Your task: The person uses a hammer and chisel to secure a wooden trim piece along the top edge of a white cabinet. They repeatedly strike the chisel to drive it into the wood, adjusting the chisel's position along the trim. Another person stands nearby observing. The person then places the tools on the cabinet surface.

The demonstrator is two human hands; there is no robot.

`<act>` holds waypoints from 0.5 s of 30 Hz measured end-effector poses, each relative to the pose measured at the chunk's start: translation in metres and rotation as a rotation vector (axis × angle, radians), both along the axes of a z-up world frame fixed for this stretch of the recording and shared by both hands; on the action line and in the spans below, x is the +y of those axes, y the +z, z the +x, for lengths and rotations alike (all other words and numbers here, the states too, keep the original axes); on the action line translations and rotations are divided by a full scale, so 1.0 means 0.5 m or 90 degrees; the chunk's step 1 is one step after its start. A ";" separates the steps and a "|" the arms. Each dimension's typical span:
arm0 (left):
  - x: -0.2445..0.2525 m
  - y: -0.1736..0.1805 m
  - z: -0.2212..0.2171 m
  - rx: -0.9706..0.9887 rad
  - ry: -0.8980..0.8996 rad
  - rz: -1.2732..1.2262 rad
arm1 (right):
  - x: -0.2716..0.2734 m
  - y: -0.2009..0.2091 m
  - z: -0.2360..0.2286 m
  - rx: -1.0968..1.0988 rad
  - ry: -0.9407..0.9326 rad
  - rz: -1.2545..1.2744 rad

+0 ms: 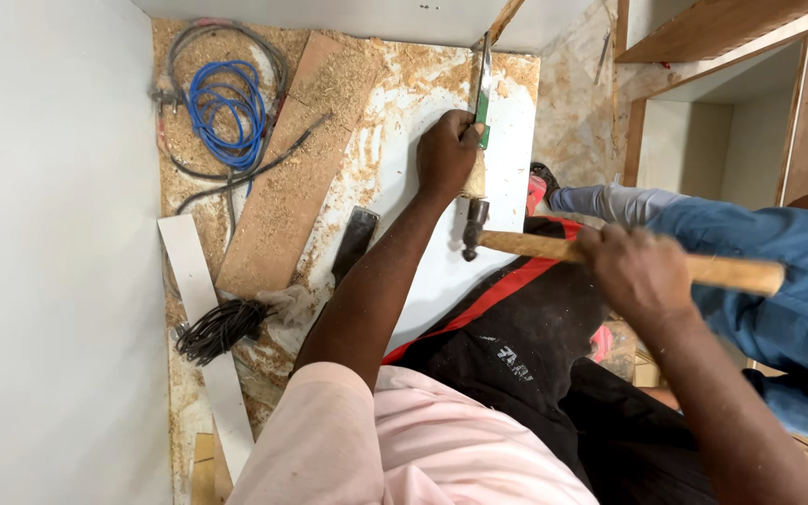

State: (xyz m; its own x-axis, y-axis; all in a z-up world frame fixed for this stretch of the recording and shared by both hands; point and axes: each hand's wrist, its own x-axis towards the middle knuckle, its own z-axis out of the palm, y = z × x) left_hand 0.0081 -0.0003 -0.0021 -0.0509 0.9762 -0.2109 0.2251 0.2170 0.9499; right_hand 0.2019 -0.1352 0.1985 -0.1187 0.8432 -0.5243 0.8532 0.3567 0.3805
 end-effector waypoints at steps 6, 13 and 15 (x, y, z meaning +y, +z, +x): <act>0.001 -0.005 -0.005 -0.005 0.007 0.019 | -0.032 -0.023 -0.004 0.053 0.166 0.058; -0.002 -0.030 -0.005 0.038 -0.028 0.087 | -0.085 -0.037 -0.032 0.191 -0.091 0.190; 0.007 -0.017 -0.005 0.130 -0.056 0.108 | -0.107 -0.036 -0.042 0.162 -0.164 0.171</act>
State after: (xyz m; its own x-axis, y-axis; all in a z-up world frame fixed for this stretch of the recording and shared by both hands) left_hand 0.0056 0.0030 -0.0106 0.0111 0.9992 -0.0383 0.4268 0.0300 0.9038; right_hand 0.1810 -0.1887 0.1805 0.0162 0.9643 -0.2643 0.9797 0.0375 0.1971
